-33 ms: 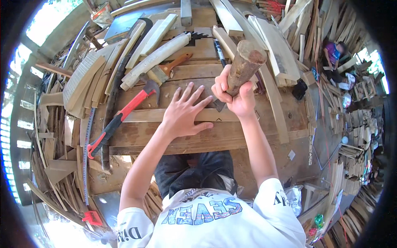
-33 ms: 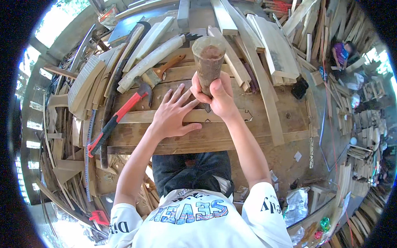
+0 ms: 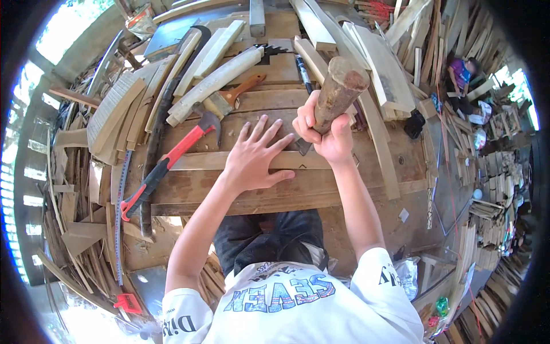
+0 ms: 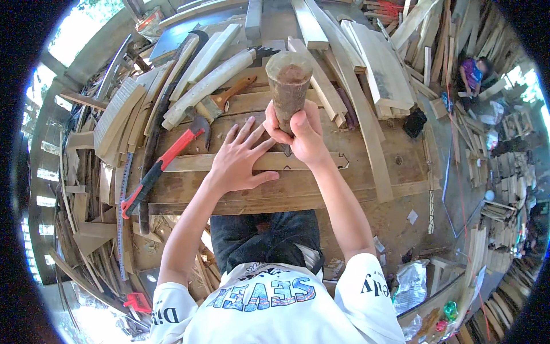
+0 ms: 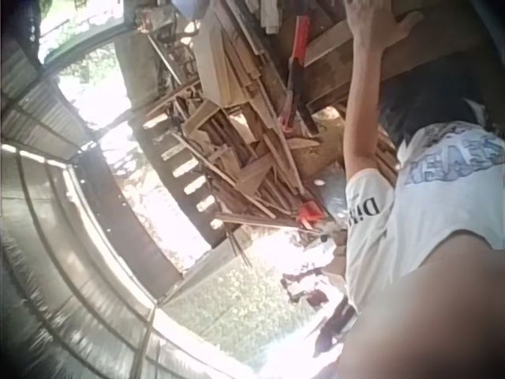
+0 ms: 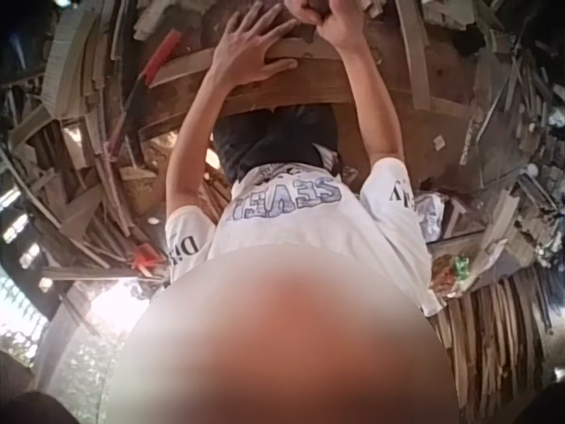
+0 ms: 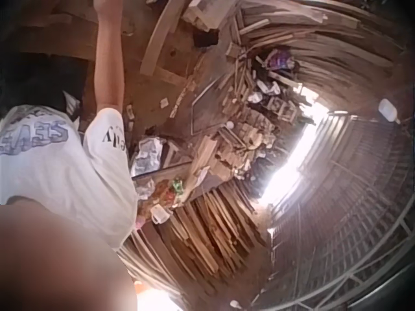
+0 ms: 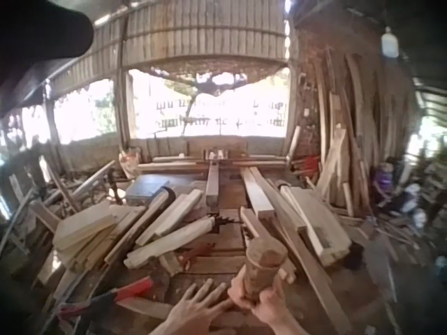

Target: The recorder is using a hammer and a chisel to shape a piece of wood on a workbench.

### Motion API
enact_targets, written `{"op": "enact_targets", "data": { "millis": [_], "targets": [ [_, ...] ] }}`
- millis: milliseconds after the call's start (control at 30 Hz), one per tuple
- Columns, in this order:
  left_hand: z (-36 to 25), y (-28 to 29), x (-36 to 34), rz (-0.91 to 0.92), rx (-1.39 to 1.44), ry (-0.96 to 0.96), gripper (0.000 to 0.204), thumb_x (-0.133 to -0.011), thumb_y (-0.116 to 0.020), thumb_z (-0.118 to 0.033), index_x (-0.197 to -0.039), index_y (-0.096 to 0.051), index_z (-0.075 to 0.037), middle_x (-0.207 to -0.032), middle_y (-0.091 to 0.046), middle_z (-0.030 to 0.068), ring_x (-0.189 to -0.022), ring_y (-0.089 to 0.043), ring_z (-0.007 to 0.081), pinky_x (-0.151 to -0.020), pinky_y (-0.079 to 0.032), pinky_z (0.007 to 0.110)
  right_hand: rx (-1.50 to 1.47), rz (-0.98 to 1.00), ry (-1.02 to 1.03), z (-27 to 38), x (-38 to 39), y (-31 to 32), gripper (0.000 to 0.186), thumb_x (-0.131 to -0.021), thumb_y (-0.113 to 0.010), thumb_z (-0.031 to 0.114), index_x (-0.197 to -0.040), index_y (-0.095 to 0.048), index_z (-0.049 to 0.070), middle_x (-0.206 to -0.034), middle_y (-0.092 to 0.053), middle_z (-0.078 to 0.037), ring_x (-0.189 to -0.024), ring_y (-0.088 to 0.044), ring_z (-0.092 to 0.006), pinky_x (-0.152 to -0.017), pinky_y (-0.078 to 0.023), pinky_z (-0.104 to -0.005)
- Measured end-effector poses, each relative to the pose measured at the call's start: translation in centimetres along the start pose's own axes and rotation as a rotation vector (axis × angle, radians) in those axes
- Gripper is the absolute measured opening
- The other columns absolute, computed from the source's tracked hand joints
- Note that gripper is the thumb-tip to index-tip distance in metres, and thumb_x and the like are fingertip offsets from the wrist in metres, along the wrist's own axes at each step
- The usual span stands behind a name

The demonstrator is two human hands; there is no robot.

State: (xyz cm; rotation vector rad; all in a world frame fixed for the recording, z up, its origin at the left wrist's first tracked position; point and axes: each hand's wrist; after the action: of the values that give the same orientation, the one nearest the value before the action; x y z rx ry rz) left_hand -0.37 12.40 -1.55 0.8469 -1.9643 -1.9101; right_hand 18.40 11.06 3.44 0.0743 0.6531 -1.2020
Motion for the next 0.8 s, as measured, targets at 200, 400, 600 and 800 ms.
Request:
{"op": "enact_targets", "data": {
  "millis": [200, 400, 600, 800],
  "targets": [
    [-0.01, 0.01, -0.08, 0.025, -0.006, 0.006, 0.08, -0.082, -0.048, -0.073, -0.144, -0.044, -0.022, -0.151, -0.036, 0.0158, -0.141, -0.029, 0.0399, -0.114, -0.022, 0.056, -0.032, 0.01, 0.031, 0.11, 0.32, -0.07, 0.068, -0.081, -0.051, 0.076, -0.083, -0.044, 0.008, -0.058, -0.039, 0.004, -0.045, -0.029, -0.0037, -0.049, -0.023, -0.0208],
    [0.02, 0.01, -0.06, 0.036, -0.006, 0.006, 0.08, -0.083, -0.048, -0.073, -0.144, -0.043, -0.022, -0.151, -0.035, 0.0158, -0.141, -0.028, 0.04, -0.114, -0.021, 0.056, -0.033, -0.006, 0.04, -0.22, 0.36, -0.31, 0.069, -0.081, -0.049, 0.077, -0.083, -0.043, 0.009, -0.058, -0.039, 0.004, -0.046, -0.029, -0.0038, -0.049, -0.023, -0.0209],
    [0.04, 0.08, -0.07, 0.032, 0.002, 0.01, 0.08, -0.082, -0.048, -0.073, -0.145, -0.042, -0.023, -0.152, -0.035, 0.0156, -0.142, -0.027, 0.0395, -0.115, -0.021, 0.056, -0.002, 0.026, 0.002, -0.1, 0.04, -0.13, 0.069, -0.081, -0.049, 0.077, -0.084, -0.043, 0.009, -0.057, -0.038, 0.004, -0.046, -0.028, -0.0041, -0.048, -0.023, -0.021],
    [0.01, 0.02, -0.06, 0.027, 0.003, 0.011, 0.08, -0.082, -0.048, -0.073, -0.145, -0.042, -0.023, -0.151, -0.036, 0.0154, -0.142, -0.027, 0.0393, -0.114, -0.021, 0.056, 0.007, 0.003, 0.01, -0.11, 0.19, -0.08, 0.069, -0.08, -0.049, 0.078, -0.084, -0.043, 0.009, -0.057, -0.038, 0.004, -0.046, -0.028, -0.0041, -0.048, -0.023, -0.0209]
  ]
}}
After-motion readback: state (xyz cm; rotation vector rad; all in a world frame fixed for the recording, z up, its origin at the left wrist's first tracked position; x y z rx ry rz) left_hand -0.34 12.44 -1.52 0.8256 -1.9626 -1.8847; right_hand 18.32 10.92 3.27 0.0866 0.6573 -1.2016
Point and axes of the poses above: each hand's wrist, its own x-axis away from the middle knuckle, its own y-axis out of the back of the hand, z = x × y
